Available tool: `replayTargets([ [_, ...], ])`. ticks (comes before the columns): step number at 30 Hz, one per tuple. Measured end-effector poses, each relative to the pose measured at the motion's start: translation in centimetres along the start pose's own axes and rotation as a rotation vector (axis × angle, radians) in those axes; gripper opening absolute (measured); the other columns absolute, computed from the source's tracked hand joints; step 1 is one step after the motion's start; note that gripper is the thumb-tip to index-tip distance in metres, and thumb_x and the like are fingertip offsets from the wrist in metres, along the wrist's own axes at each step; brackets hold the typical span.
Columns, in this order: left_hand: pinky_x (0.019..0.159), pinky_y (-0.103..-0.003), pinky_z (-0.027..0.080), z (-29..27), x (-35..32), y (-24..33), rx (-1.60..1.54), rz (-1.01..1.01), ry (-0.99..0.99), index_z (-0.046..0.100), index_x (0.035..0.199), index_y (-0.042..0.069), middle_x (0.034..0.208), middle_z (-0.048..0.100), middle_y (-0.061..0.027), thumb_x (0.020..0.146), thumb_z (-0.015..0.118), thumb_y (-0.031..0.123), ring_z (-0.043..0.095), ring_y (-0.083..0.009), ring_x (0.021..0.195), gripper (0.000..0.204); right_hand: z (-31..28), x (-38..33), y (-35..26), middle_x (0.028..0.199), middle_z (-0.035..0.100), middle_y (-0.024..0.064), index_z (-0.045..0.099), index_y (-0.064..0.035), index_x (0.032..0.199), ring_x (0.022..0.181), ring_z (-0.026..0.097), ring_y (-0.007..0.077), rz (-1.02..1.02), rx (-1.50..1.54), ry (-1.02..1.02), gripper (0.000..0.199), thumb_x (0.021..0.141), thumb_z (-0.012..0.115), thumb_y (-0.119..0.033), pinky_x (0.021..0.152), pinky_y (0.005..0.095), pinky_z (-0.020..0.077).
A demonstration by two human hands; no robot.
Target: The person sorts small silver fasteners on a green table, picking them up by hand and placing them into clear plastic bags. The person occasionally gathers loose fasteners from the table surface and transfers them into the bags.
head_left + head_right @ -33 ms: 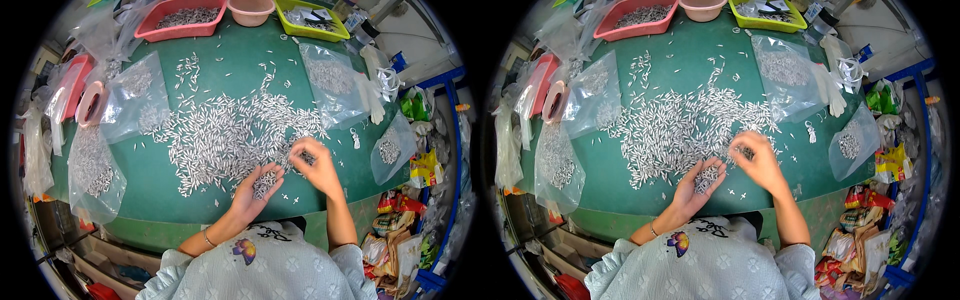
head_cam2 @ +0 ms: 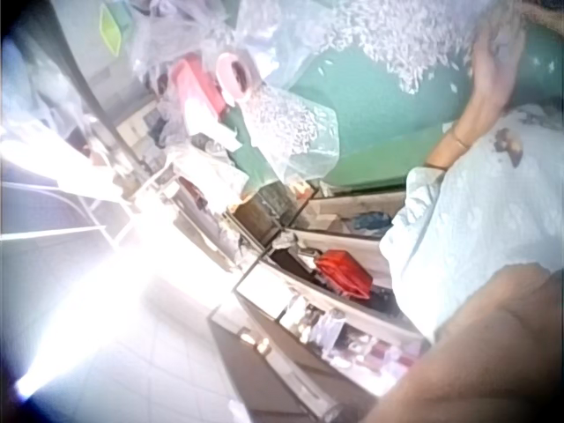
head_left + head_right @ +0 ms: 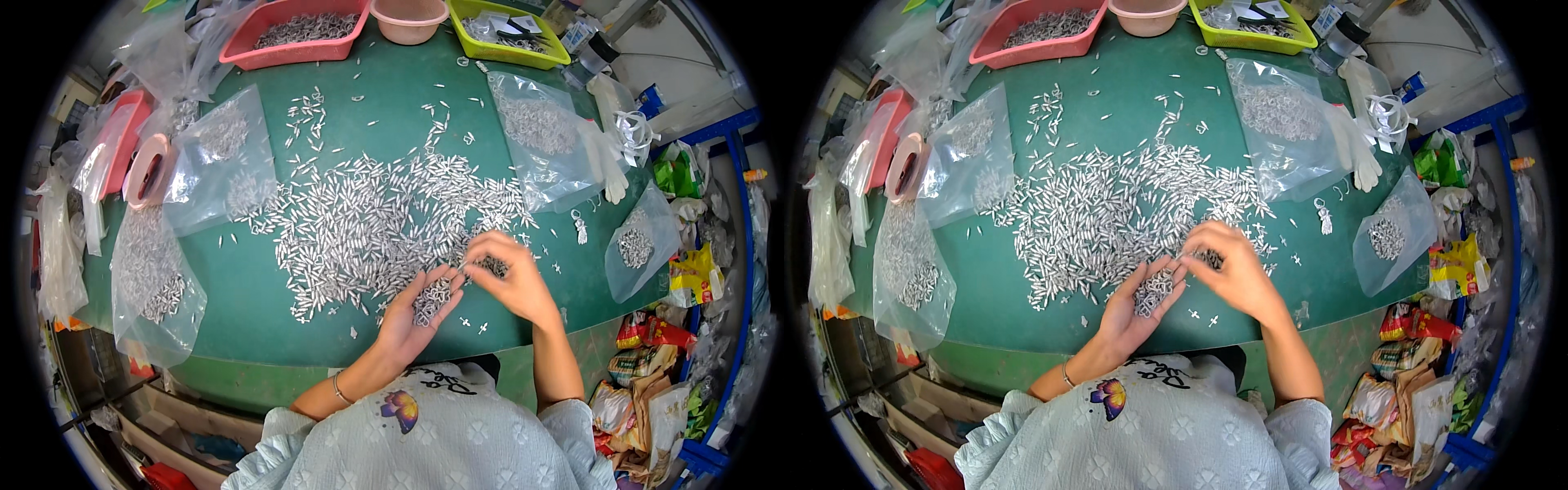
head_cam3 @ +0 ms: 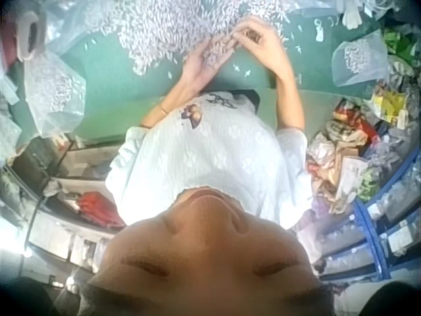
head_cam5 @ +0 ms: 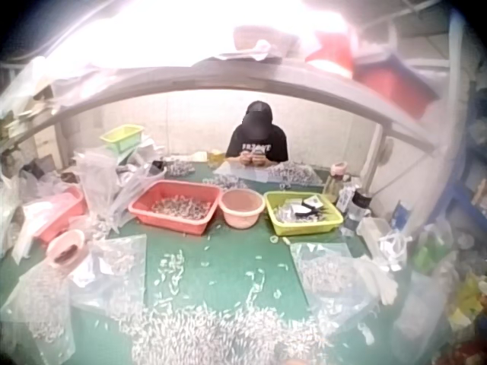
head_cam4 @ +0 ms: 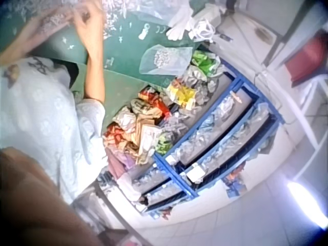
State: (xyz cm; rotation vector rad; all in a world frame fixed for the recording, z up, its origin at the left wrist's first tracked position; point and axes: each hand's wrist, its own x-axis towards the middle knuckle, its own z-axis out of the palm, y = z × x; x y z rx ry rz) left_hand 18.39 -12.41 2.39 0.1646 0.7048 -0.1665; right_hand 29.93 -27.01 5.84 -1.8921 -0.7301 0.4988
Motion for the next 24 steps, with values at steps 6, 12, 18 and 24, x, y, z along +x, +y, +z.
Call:
replayTargets([
  [6, 0.092, -0.034, 0.053, -2.1, 1.0, -0.3, -0.076, -0.074, -0.140, 0.058, 0.119, -0.002, 0.107, 0.061, -0.0100, 0.099, 0.054, 0.023, 0.060, -0.0218, 0.101, 0.032, 0.1, 3.8, 3.8, 0.091, 0.063, 0.0084, 0.066, -0.0034, 0.091, 0.087, 0.057, 0.0257, -0.006, -0.361, 0.286, 0.014, 0.080, 0.072, -0.010, 0.078, 0.0374, 0.0413],
  [12, 0.091, -0.033, 0.053, -2.7, 0.7, 0.0, 0.017, -0.027, -0.167, 0.058, 0.118, 0.000, 0.107, 0.062, -0.0087, 0.098, 0.056, 0.021, 0.060, -0.0200, 0.100, 0.029, 1.5, 4.2, 5.3, 0.085, 0.062, 0.0047, 0.063, -0.0070, 0.084, 0.088, 0.055, 0.0256, -0.070, -0.698, 0.301, 0.013, 0.077, 0.074, -0.009, 0.079, 0.0386, 0.0348],
  [18, 0.094, -0.034, 0.052, -2.0, 0.2, -0.2, 0.131, 0.006, -0.180, 0.059, 0.119, 0.001, 0.112, 0.063, -0.0091, 0.097, 0.058, 0.018, 0.062, -0.0204, 0.103, 0.028, 0.2, 3.6, 5.8, 0.087, 0.061, 0.0047, 0.065, -0.0072, 0.088, 0.090, 0.054, 0.0253, -0.013, -0.586, 0.334, 0.014, 0.077, 0.073, -0.009, 0.080, 0.0389, 0.0353],
  [24, 0.094, -0.034, 0.052, -2.3, 0.1, -0.4, 0.116, -0.004, -0.189, 0.061, 0.117, 0.002, 0.109, 0.063, -0.0079, 0.096, 0.059, 0.015, 0.061, -0.0192, 0.101, 0.025, 1.5, 4.1, 5.5, 0.089, 0.059, 0.0049, 0.065, -0.0070, 0.087, 0.091, 0.052, 0.0262, -0.164, -0.732, 0.314, 0.012, 0.078, 0.073, -0.011, 0.081, 0.0392, 0.0344],
])
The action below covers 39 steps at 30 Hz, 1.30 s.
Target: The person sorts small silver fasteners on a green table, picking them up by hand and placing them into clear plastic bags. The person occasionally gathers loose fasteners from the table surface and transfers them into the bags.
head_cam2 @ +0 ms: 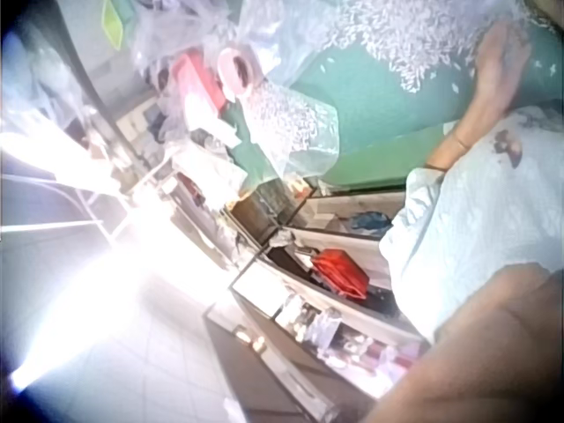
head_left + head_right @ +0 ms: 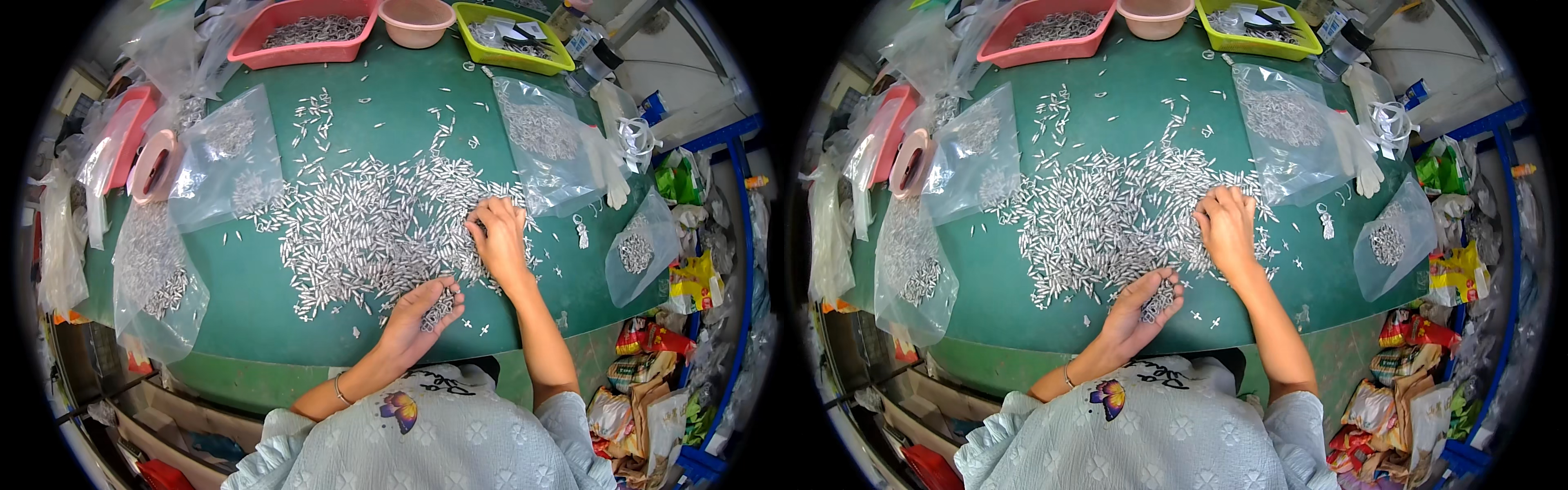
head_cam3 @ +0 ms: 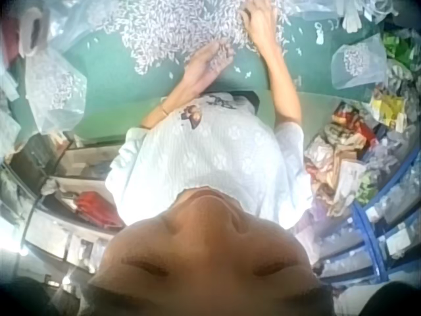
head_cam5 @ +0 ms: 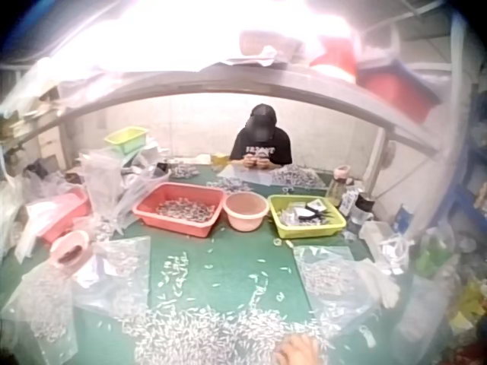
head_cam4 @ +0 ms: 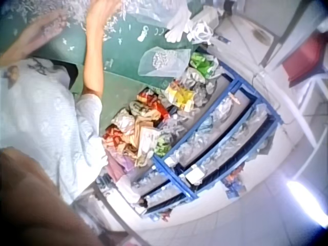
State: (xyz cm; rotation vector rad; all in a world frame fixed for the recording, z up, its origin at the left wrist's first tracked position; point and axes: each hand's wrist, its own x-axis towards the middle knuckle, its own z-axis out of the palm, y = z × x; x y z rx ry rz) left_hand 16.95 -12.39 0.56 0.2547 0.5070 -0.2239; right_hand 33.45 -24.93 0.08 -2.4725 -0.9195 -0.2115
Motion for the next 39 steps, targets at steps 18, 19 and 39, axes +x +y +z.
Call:
replayTargets([
  [18, 0.096, -0.033, 0.051, 0.3, -0.7, 0.4, 0.039, 0.011, -0.007, 0.061, 0.116, 0.002, 0.111, 0.063, -0.0077, 0.096, 0.058, 0.013, 0.060, -0.0184, 0.102, 0.024, 0.2, -0.1, 0.2, 0.091, 0.062, 0.0045, 0.065, -0.0063, 0.081, 0.092, 0.053, 0.0251, 0.039, 0.162, -0.046, 0.011, 0.075, 0.075, -0.009, 0.083, 0.0383, 0.0341],
  [19, 0.096, -0.033, 0.051, 0.2, -0.7, 0.3, 0.039, 0.009, -0.014, 0.061, 0.117, 0.002, 0.111, 0.063, -0.0077, 0.096, 0.058, 0.013, 0.060, -0.0184, 0.103, 0.024, 0.0, 0.0, 0.1, 0.091, 0.062, 0.0045, 0.065, -0.0062, 0.081, 0.092, 0.053, 0.0251, 0.042, 0.179, -0.065, 0.011, 0.075, 0.075, -0.009, 0.084, 0.0382, 0.0341],
  [39, 0.092, -0.033, 0.053, 0.4, -0.6, 0.5, 0.044, -0.027, 0.074, 0.057, 0.122, -0.001, 0.114, 0.064, -0.0114, 0.097, 0.056, 0.016, 0.062, -0.0202, 0.101, 0.030, 0.4, -0.5, 1.9, 0.137, 0.050, 0.0146, 0.057, -0.0074, 0.128, 0.132, 0.040, 0.0351, -0.012, -0.043, -0.012, 0.047, 0.086, 0.068, -0.026, 0.107, 0.0482, 0.0288],
])
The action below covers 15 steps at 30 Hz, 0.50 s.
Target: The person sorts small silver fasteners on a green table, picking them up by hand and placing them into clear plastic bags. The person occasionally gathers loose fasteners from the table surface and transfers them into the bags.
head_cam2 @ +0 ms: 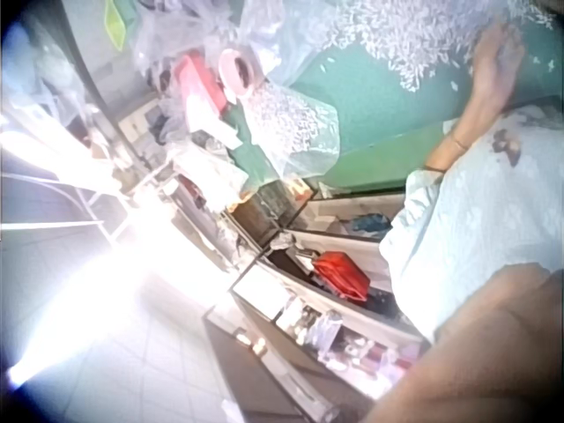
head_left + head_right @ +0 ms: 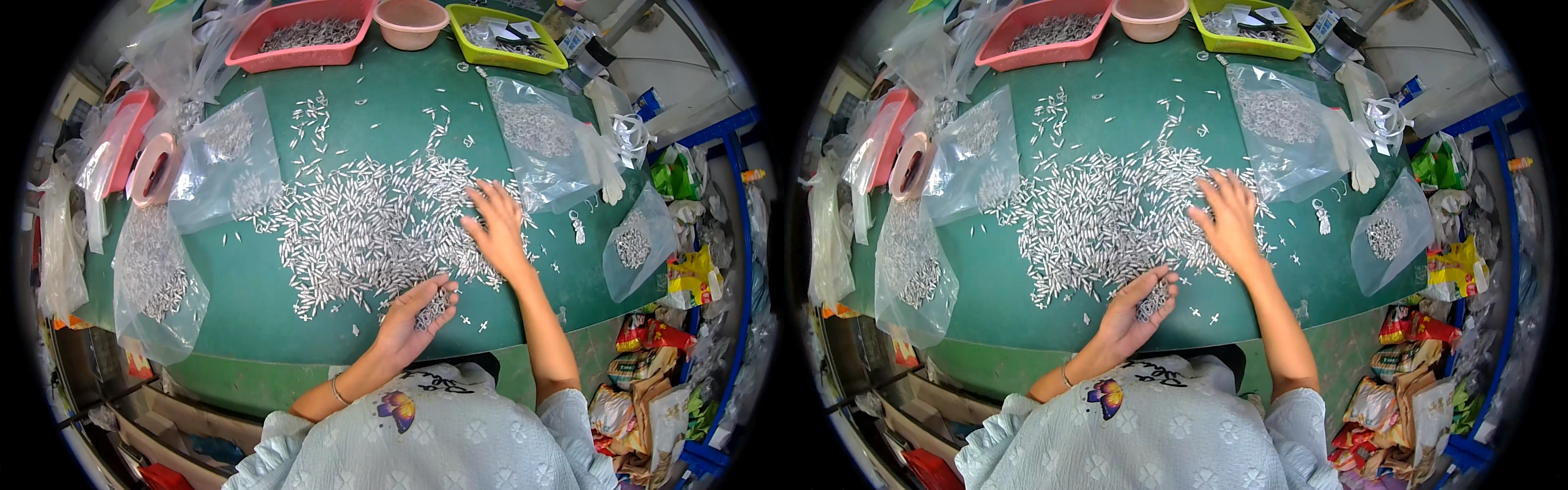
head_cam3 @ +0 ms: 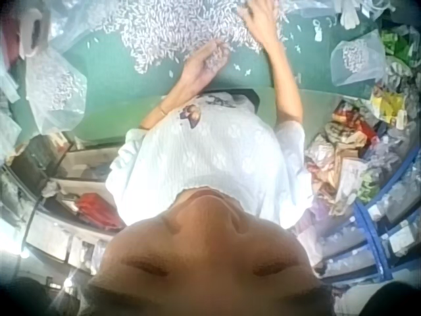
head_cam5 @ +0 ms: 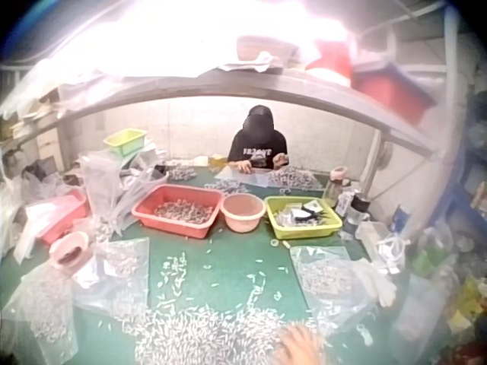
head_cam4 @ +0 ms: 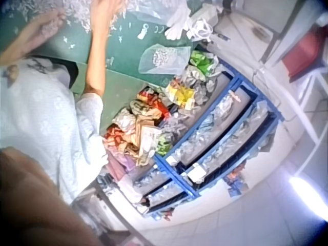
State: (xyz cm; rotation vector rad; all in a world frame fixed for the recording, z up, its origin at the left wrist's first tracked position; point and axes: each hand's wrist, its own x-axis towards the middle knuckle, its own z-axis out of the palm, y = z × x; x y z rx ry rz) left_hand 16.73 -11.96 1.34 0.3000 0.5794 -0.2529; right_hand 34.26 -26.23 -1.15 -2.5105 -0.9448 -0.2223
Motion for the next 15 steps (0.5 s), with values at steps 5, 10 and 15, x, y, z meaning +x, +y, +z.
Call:
replayTargets([
  [5, 0.094, -0.036, 0.053, 0.3, -0.3, 0.2, -0.033, 0.063, 0.023, 0.058, 0.119, -0.001, 0.114, 0.063, -0.0135, 0.098, 0.055, 0.021, 0.061, -0.0236, 0.103, 0.030, -2.3, -3.3, -3.0, 0.145, 0.041, 0.0122, 0.052, -0.0070, 0.133, 0.140, 0.029, 0.0347, -0.087, 0.093, -0.252, 0.053, 0.087, 0.067, -0.027, 0.111, 0.0518, 0.0235],
  [10, 0.082, -0.036, 0.056, -0.7, 0.2, 0.4, -0.151, 0.035, 0.060, 0.062, 0.102, 0.002, 0.102, 0.061, -0.0120, 0.100, 0.051, 0.031, 0.061, -0.0255, 0.096, 0.031, -4.9, -5.6, -3.6, 0.144, 0.044, 0.0085, 0.058, -0.0072, 0.124, 0.142, 0.029, 0.0300, -0.155, 0.239, -0.451, 0.041, 0.087, 0.067, -0.021, 0.115, 0.0525, 0.0203],
  [15, 0.066, -0.031, 0.052, -0.9, 0.3, 0.2, -0.195, 0.007, 0.017, 0.060, 0.089, 0.007, 0.093, 0.056, -0.0105, 0.101, 0.048, 0.037, 0.056, -0.0223, 0.082, 0.035, -5.5, -5.3, -1.6, 0.120, 0.062, 0.0081, 0.068, -0.0030, 0.102, 0.122, 0.052, 0.0298, -0.020, 0.613, -0.293, 0.018, 0.085, 0.066, -0.008, 0.105, 0.0433, 0.0372],
])
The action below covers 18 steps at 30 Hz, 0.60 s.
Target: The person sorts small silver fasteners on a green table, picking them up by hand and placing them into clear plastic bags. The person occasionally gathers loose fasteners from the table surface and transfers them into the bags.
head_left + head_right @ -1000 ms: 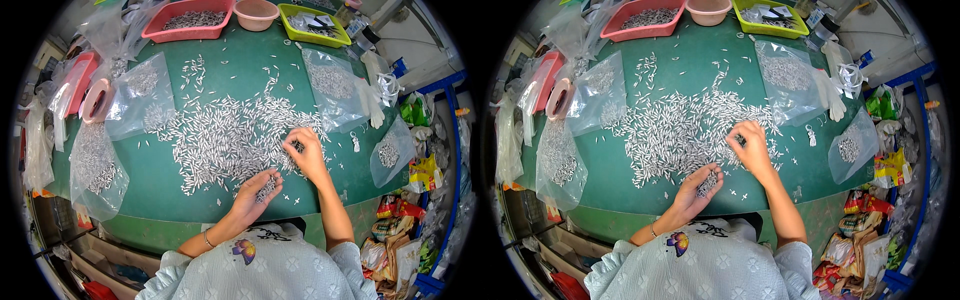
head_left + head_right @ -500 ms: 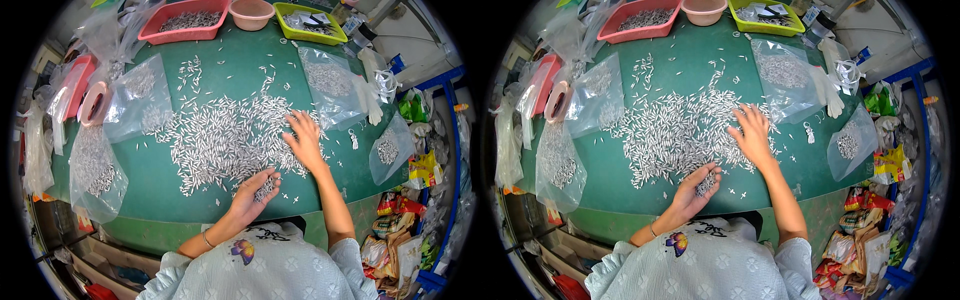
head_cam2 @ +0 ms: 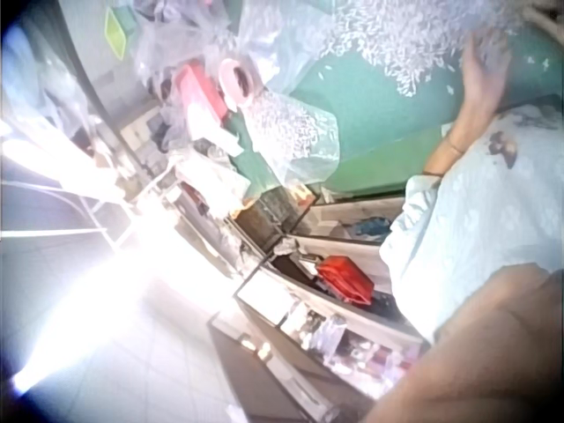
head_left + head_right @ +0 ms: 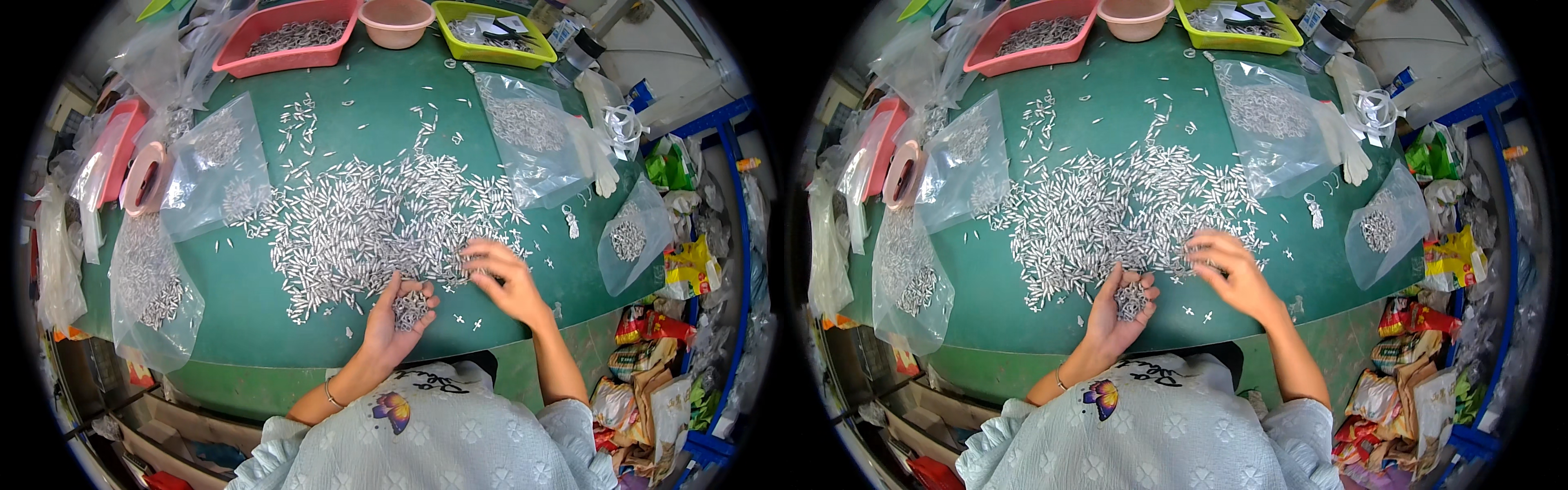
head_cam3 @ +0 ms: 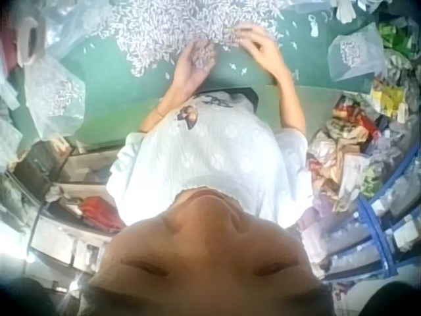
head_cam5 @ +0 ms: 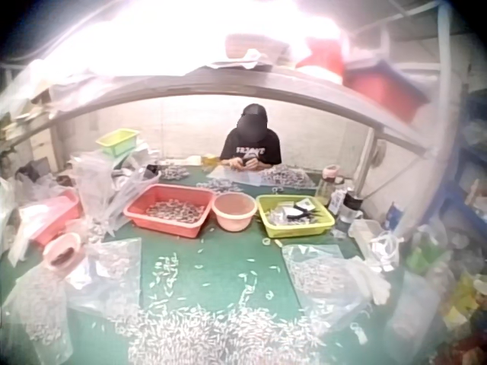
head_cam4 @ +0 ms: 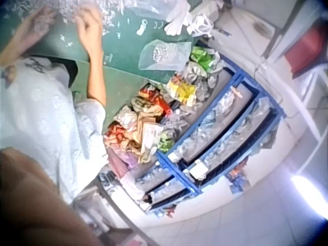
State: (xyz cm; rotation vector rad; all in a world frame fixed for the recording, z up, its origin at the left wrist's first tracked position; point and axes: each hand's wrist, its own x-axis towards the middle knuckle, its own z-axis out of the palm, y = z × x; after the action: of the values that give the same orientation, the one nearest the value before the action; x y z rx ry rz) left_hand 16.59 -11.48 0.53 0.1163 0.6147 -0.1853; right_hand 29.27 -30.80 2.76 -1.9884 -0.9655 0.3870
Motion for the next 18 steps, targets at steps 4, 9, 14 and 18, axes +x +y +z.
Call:
replayTargets([
  [4, 0.059, -0.029, 0.047, 0.0, -0.1, -0.2, 0.007, -0.024, 0.021, 0.058, 0.083, 0.008, 0.090, 0.055, -0.0103, 0.102, 0.046, 0.038, 0.054, -0.0212, 0.079, 0.037, -0.2, 2.2, 1.1, 0.109, 0.065, 0.0112, 0.068, 0.0004, 0.100, 0.109, 0.056, 0.0305, 0.175, -0.176, 0.437, 0.018, 0.084, 0.067, -0.006, 0.097, 0.0376, 0.0424],
  [9, 0.052, -0.028, 0.041, 0.3, -0.1, -0.2, -0.018, -0.047, 0.000, 0.054, 0.080, 0.008, 0.086, 0.052, -0.0092, 0.102, 0.045, 0.038, 0.050, -0.0200, 0.074, 0.038, 2.3, 4.3, 0.4, 0.134, 0.050, 0.0147, 0.056, -0.0042, 0.127, 0.129, 0.040, 0.0364, -0.005, -0.449, 0.210, 0.046, 0.085, 0.069, -0.019, 0.106, 0.0461, 0.0322],
  [14, 0.049, -0.026, 0.038, 0.2, -0.3, 0.5, -0.012, -0.019, 0.029, 0.053, 0.079, 0.008, 0.083, 0.050, -0.0087, 0.102, 0.047, 0.036, 0.048, -0.0194, 0.071, 0.036, 3.7, 1.5, -1.7, 0.143, 0.042, 0.0106, 0.054, -0.0106, 0.132, 0.138, 0.031, 0.0349, -0.006, -0.461, -0.080, 0.052, 0.083, 0.070, -0.023, 0.113, 0.0546, 0.0223],
  [18, 0.048, -0.026, 0.037, 0.2, -0.2, 1.0, -0.035, -0.005, 0.042, 0.050, 0.077, 0.008, 0.083, 0.050, -0.0092, 0.101, 0.049, 0.034, 0.047, -0.0193, 0.071, 0.035, 2.0, -0.7, -2.2, 0.136, 0.048, 0.0058, 0.060, -0.0123, 0.123, 0.136, 0.035, 0.0299, 0.009, -0.514, -0.127, 0.046, 0.079, 0.073, -0.020, 0.113, 0.0534, 0.0216],
])
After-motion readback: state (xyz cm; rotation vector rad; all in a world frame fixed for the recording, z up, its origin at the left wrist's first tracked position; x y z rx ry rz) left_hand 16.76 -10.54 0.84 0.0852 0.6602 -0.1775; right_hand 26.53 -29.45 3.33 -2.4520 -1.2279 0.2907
